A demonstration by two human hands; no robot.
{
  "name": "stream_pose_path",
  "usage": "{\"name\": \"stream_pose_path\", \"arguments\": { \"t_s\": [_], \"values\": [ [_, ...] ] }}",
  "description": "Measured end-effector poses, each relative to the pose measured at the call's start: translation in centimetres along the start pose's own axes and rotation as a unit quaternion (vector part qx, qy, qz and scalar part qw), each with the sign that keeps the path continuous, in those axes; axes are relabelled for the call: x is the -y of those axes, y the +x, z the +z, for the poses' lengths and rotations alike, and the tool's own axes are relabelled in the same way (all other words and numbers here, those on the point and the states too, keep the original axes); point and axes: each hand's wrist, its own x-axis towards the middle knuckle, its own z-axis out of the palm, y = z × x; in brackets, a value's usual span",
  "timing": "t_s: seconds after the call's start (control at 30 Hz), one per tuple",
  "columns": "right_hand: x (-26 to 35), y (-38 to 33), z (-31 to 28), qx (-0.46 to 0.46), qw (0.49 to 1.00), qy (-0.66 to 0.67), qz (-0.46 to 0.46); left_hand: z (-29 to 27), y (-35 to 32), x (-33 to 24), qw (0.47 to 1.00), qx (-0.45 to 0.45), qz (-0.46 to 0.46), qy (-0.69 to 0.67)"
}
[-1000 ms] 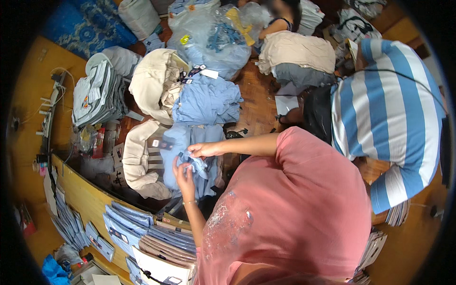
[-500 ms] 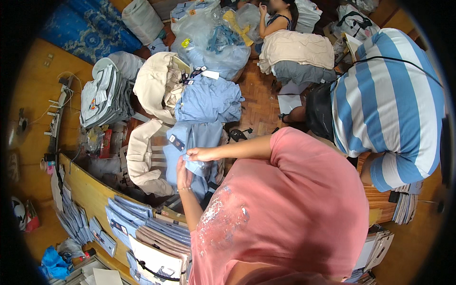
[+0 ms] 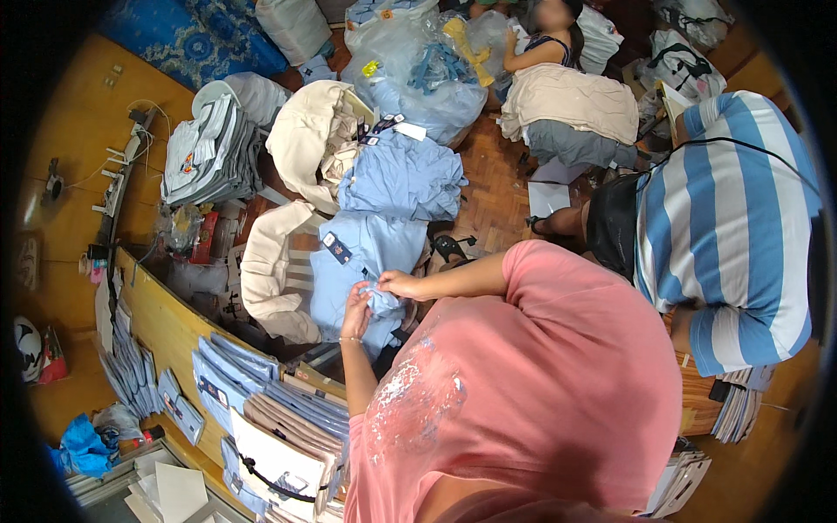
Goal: The person packs a beige shirt into a clear plastic bag by hand, then takes a blue shirt from a large pile on the floor and places it onto a table to prepare for folding.
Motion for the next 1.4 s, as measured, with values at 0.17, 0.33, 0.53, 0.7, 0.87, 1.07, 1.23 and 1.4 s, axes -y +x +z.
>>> {"name": "stream_pose_path", "arguments": {
  "t_s": [0.17, 0.33, 0.53, 0.7, 0.87, 1.07, 1.23, 1.4],
  "values": [
    [0.8, -2.3, 1.1, -0.037, 0.987, -0.011, 0.158, -1.0, 0.9, 4.1, 0.991, -0.097, 0.022, -0.089],
    [-1.4, -0.9, 0.8, 0.049, 0.972, -0.229, 0.019, 1.5, 2.5, 4.3, 0.967, -0.164, 0.085, 0.173],
    [-1.7, -1.2, 0.9, -0.015, 0.963, -0.216, -0.16, 4.1, 2.5, -0.9, 0.921, -0.085, 0.024, 0.379],
    [-0.5, -2.0, 0.8, -0.043, 0.95, -0.282, -0.128, 4.3, 1.1, -0.7, 0.965, -0.09, 0.028, 0.243],
    [0.7, -3.5, 2.4, -0.091, 0.945, -0.209, -0.236, 2.1, -1.2, -0.5, 0.996, -0.07, -0.007, 0.062],
    [4.2, -3.3, 4.6, -0.008, 0.939, -0.073, -0.336, 2.6, -3.5, -5.1, 0.983, -0.1, 0.136, -0.072],
    [4.2, -0.9, 4.2, 0.029, 0.924, -0.212, -0.316, 2.0, -5.2, -8.4, 0.927, -0.211, 0.276, -0.14],
    [13.4, -1.8, 7.2, 0.089, 0.911, -0.076, -0.395, 2.6, -11.3, -17.3, 0.87, -0.226, 0.381, -0.217]
  ]
}}
